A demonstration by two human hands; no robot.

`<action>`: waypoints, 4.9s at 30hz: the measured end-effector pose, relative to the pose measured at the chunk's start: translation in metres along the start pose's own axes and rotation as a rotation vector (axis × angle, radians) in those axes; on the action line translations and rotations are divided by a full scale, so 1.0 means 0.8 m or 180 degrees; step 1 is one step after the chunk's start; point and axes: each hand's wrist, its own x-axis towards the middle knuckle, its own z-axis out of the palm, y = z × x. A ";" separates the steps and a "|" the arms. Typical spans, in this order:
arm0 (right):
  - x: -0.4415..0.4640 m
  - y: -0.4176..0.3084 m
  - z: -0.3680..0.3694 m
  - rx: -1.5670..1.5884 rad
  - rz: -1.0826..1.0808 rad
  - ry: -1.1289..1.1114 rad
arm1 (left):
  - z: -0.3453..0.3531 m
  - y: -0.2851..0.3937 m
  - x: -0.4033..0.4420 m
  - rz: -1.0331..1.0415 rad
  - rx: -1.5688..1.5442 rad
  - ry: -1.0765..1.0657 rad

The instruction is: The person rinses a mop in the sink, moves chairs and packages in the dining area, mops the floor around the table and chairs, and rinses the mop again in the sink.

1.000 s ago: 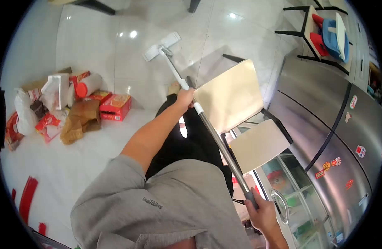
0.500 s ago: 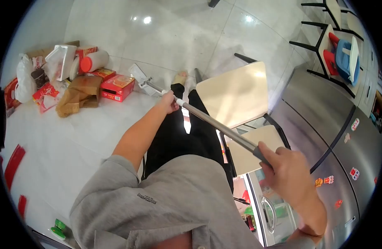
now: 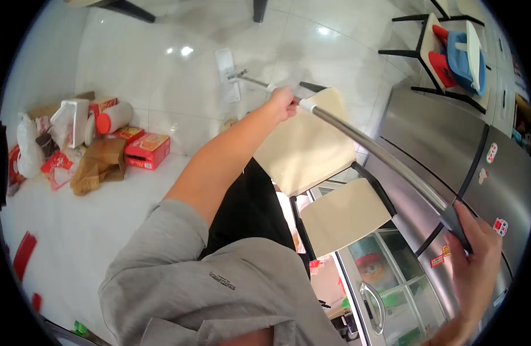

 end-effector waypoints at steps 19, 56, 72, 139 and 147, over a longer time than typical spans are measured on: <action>-0.083 0.072 -0.006 -0.0166 0.0123 0.0516 | 0.053 -0.054 -0.056 -0.0259 -0.0183 -0.0132; -0.523 -0.101 0.228 0.6081 0.2768 0.5319 | 0.091 -0.183 -0.527 -0.1828 0.1663 -0.2813; -0.627 0.033 0.449 0.5780 0.1146 0.4342 | 0.100 -0.329 -0.458 -0.0287 0.1239 -0.1447; -1.003 0.083 0.779 0.1235 -0.2055 -0.0509 | -0.530 -1.055 -0.692 0.0400 0.0242 -0.1535; -1.014 -0.205 0.752 0.1319 -0.2570 -0.1029 | -0.976 -0.965 -0.821 0.2180 -0.1736 0.1534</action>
